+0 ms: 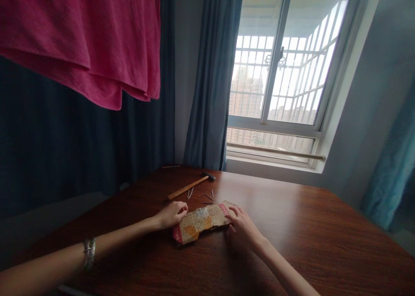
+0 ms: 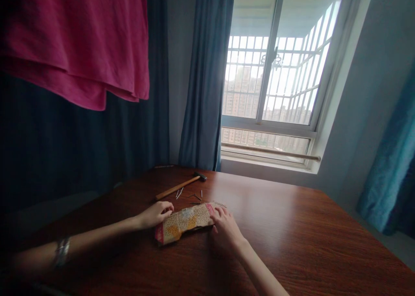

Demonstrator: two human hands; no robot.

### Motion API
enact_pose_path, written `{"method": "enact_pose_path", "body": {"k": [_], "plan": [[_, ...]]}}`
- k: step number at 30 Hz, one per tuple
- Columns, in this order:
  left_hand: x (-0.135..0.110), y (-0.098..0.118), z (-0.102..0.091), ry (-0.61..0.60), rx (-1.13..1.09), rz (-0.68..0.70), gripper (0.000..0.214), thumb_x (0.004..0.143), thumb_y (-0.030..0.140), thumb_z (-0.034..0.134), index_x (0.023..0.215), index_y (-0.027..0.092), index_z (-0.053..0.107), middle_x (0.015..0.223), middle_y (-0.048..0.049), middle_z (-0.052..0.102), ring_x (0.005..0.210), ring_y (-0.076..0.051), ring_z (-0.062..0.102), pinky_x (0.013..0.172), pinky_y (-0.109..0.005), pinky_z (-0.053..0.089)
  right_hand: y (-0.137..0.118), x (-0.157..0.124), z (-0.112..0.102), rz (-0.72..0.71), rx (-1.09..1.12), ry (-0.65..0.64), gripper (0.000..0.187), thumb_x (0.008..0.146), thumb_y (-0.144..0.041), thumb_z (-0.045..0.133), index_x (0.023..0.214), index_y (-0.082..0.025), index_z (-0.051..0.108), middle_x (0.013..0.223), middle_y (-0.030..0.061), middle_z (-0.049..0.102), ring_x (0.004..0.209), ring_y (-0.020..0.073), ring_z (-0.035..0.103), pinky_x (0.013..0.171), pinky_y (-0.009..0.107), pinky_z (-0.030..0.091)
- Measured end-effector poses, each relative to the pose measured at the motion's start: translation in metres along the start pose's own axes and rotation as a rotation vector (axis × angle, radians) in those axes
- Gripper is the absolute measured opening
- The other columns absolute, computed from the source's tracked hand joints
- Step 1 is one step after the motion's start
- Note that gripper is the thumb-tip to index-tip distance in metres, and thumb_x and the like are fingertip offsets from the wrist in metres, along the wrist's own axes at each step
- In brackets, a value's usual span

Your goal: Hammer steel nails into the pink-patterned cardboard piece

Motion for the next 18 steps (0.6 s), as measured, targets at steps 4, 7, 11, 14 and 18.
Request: {"method": "enact_pose_path", "body": {"k": [4, 7, 11, 14, 18], "plan": [[0.012, -0.023, 0.001, 0.008, -0.04, -0.114, 0.02, 0.066, 0.017, 0.042, 0.075, 0.014, 0.06, 0.069, -0.002, 0.061, 0.065, -0.014, 0.055, 0.058, -0.021, 0.038, -0.016, -0.015, 0.006, -0.057, -0.014, 0.012, 0.043, 0.076, -0.021, 0.047, 0.119, -0.025, 0.05, 0.133, 0.0079, 0.043, 0.123, 0.0257, 0.033, 0.098, 0.039, 0.031], [0.018, -0.037, 0.007, -0.078, -0.115, -0.203, 0.02, 0.061, 0.016, 0.041, 0.067, 0.014, 0.06, 0.063, -0.0017, 0.059, 0.06, -0.014, 0.055, 0.055, -0.021, 0.039, -0.017, -0.022, 0.011, -0.026, -0.014, 0.029, 0.045, 0.08, -0.019, 0.041, 0.125, -0.025, 0.044, 0.134, 0.0076, 0.043, 0.124, 0.024, 0.034, 0.1, 0.04, 0.029], [0.014, -0.049, 0.024, -0.242, -0.225, -0.366, 0.02, 0.063, 0.024, 0.04, 0.062, 0.014, 0.057, 0.052, -0.0004, 0.051, 0.045, -0.013, 0.048, 0.044, -0.023, 0.037, -0.015, -0.024, 0.013, 0.016, -0.001, 0.056, 0.043, 0.082, -0.019, 0.04, 0.124, -0.025, 0.046, 0.134, 0.0067, 0.043, 0.124, 0.0236, 0.034, 0.102, 0.04, 0.027], [0.015, -0.041, 0.033, -0.303, -0.281, -0.335, 0.018, 0.062, 0.028, 0.043, 0.056, 0.014, 0.054, 0.049, 0.0003, 0.047, 0.042, -0.011, 0.044, 0.043, -0.022, 0.035, -0.014, -0.024, 0.012, 0.031, 0.01, 0.084, 0.041, 0.082, -0.019, 0.039, 0.121, -0.025, 0.049, 0.133, 0.0063, 0.045, 0.124, 0.0236, 0.035, 0.101, 0.039, 0.027], [0.024, -0.027, 0.035, -0.276, -0.38, -0.265, 0.018, 0.062, 0.029, 0.046, 0.051, 0.015, 0.049, 0.047, 0.0022, 0.04, 0.04, -0.008, 0.034, 0.041, -0.021, 0.026, -0.013, -0.026, 0.009, 0.054, 0.032, 0.102, 0.04, 0.081, -0.018, 0.039, 0.119, -0.026, 0.052, 0.131, 0.005, 0.047, 0.122, 0.0224, 0.037, 0.101, 0.037, 0.028]]}}
Point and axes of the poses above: each hand's wrist, its own x-axis towards the middle knuckle, its own z-axis out of the palm, y = z × x, the point moved 10 cm from there along x, towards the middle knuckle
